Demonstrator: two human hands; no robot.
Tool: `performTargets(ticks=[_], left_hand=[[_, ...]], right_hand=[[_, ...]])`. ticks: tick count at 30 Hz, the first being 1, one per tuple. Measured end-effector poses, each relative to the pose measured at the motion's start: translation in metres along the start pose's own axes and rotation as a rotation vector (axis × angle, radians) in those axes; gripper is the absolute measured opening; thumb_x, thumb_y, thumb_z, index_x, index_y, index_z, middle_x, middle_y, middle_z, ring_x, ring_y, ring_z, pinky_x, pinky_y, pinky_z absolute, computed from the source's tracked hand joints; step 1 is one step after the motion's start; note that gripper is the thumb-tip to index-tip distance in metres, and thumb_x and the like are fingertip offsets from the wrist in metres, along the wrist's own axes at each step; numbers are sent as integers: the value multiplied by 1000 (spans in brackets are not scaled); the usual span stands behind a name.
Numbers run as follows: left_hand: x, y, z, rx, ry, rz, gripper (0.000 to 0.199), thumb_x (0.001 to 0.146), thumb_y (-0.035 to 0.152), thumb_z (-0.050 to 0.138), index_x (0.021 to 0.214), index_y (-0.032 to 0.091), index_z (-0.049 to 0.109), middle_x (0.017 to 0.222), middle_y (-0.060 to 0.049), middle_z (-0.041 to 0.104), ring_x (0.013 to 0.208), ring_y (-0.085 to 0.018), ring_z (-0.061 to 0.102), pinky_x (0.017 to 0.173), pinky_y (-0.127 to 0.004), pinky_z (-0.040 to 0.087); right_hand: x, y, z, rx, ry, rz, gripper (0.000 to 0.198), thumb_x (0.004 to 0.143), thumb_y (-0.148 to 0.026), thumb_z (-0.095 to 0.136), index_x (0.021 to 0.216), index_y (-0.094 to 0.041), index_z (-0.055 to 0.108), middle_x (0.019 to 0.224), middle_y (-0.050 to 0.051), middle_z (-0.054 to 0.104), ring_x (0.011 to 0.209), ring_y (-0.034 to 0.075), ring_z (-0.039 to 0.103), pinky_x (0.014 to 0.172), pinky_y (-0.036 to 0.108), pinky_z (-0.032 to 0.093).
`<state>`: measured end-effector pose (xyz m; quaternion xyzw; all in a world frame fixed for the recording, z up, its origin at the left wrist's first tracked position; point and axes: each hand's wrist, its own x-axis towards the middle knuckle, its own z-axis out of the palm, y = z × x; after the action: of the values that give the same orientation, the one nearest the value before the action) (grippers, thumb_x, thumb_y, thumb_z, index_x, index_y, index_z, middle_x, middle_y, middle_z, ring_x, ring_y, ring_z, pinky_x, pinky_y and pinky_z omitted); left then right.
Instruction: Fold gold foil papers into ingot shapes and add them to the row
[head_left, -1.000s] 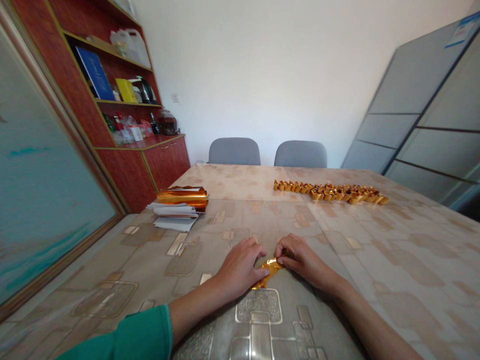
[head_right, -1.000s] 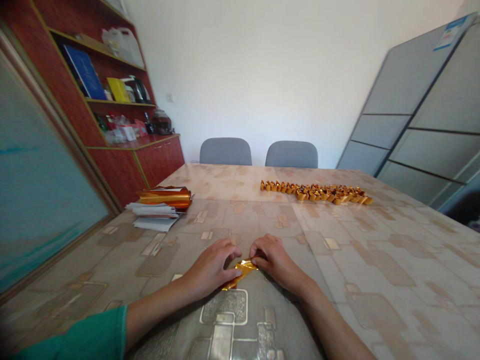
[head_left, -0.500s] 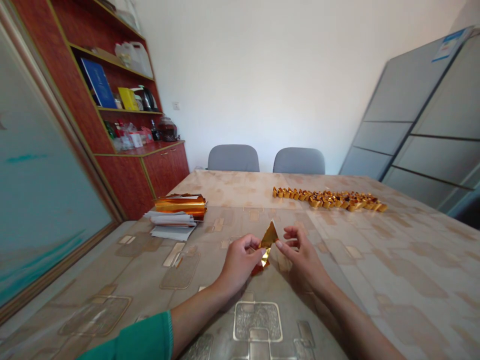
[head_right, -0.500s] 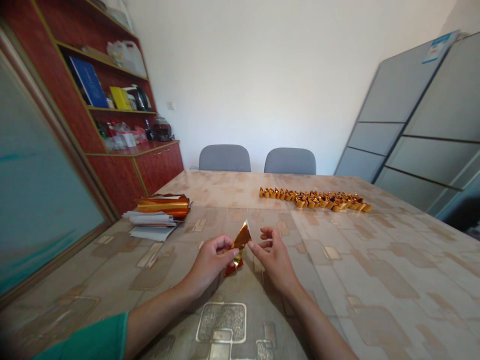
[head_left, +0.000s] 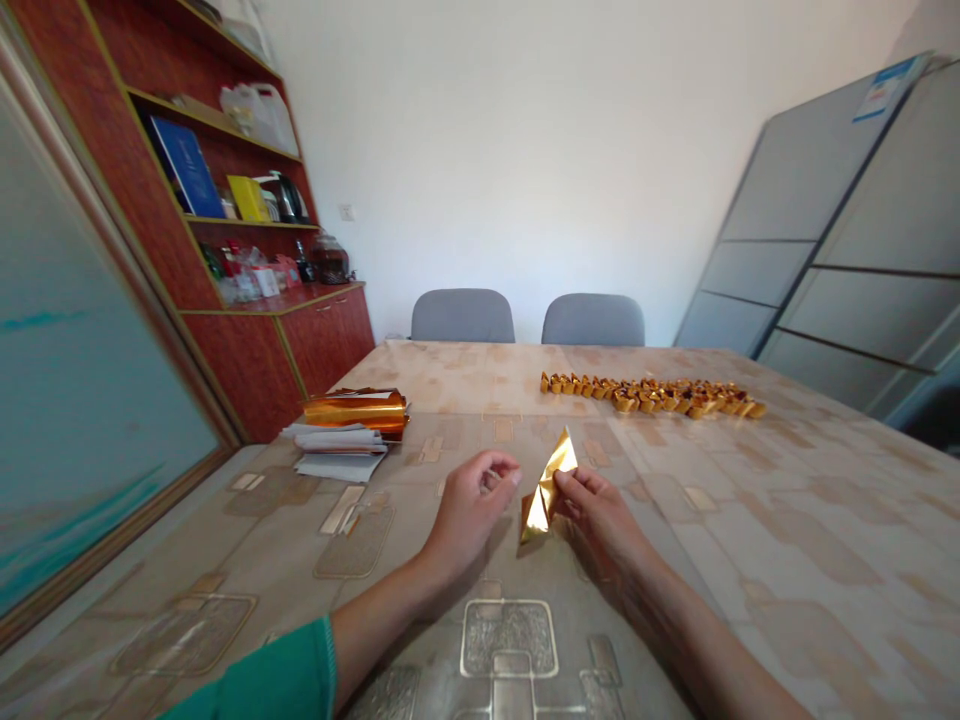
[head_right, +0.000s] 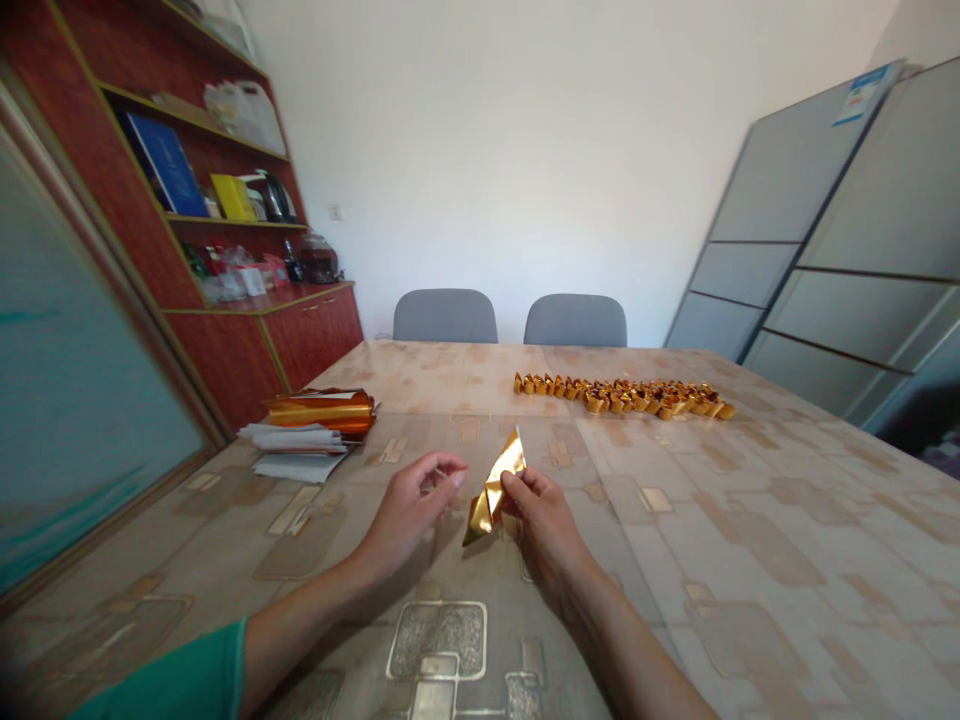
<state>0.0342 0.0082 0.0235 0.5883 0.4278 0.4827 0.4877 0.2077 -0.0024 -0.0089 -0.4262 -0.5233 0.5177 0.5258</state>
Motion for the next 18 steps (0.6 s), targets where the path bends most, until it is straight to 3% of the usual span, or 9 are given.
performTargets(ticks=[3, 7, 13, 18], left_hand=[[3, -9, 4, -66, -137, -99, 33, 77, 47, 69, 80, 14, 69, 68, -3, 64, 59, -15, 58, 49, -22, 41], [5, -19, 9, -155, -185, -213, 35, 68, 45, 79, 73, 13, 65, 59, -1, 61, 50, -11, 55, 45, -21, 40], [9, -16, 0, -307, -89, -291, 36, 65, 41, 83, 79, 14, 64, 69, -2, 67, 58, -10, 61, 53, -18, 45], [9, -16, -2, -388, -10, -332, 35, 66, 38, 86, 79, 14, 63, 68, -1, 67, 58, -10, 63, 54, -17, 48]], right_hand=[[0, 2, 4, 97, 5, 62, 32, 82, -56, 66, 81, -24, 60, 73, 3, 67, 66, 22, 63, 63, 35, 51], [0, 4, 8, 146, -28, 133, 30, 77, -49, 74, 79, -22, 60, 71, 2, 66, 62, 20, 62, 63, 33, 50], [-6, -4, 6, 155, 35, 113, 34, 84, -56, 67, 95, -26, 57, 82, 0, 64, 71, 19, 62, 63, 30, 48], [-6, 1, 5, 108, 27, 122, 46, 76, -54, 78, 102, -22, 58, 86, 3, 66, 71, 18, 61, 60, 29, 45]])
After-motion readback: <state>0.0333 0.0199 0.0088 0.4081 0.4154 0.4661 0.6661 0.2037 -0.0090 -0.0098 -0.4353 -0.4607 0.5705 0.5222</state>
